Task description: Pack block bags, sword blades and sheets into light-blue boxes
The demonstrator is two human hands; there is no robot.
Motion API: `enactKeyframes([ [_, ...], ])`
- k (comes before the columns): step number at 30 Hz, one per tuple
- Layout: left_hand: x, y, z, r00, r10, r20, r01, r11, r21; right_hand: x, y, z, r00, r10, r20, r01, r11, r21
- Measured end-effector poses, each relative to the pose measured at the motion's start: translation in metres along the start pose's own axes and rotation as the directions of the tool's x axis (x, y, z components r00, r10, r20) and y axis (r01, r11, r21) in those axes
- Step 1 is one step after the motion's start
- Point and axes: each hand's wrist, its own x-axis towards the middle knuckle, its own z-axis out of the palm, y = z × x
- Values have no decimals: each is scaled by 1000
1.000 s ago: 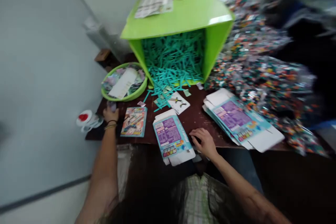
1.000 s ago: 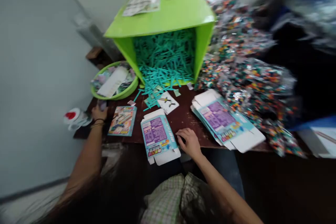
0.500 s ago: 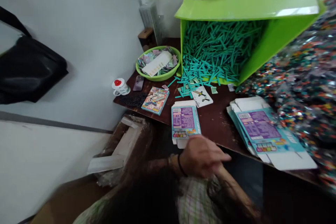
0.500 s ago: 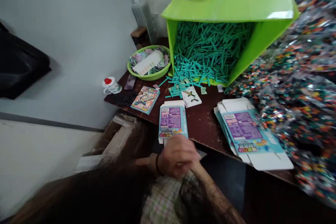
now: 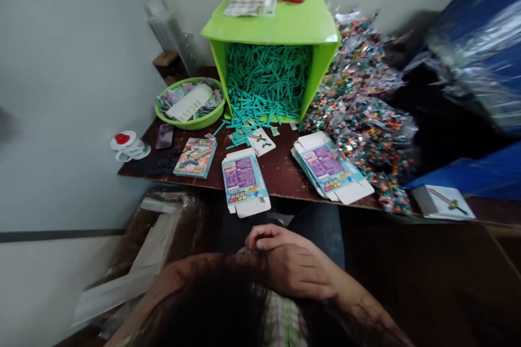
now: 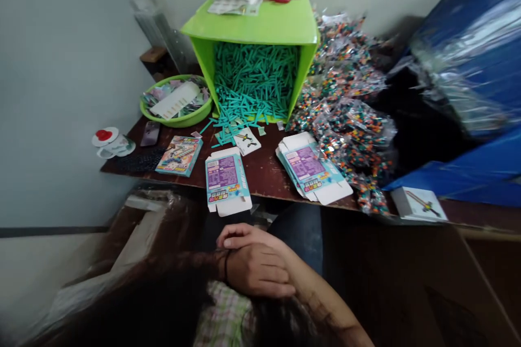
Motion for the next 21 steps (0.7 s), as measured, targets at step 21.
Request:
enactKeyframes([
  [21, 40, -32, -153, 872, 325, -365, -254, 940, 230, 67, 37, 24, 988, 44, -147, -47, 999, -15],
])
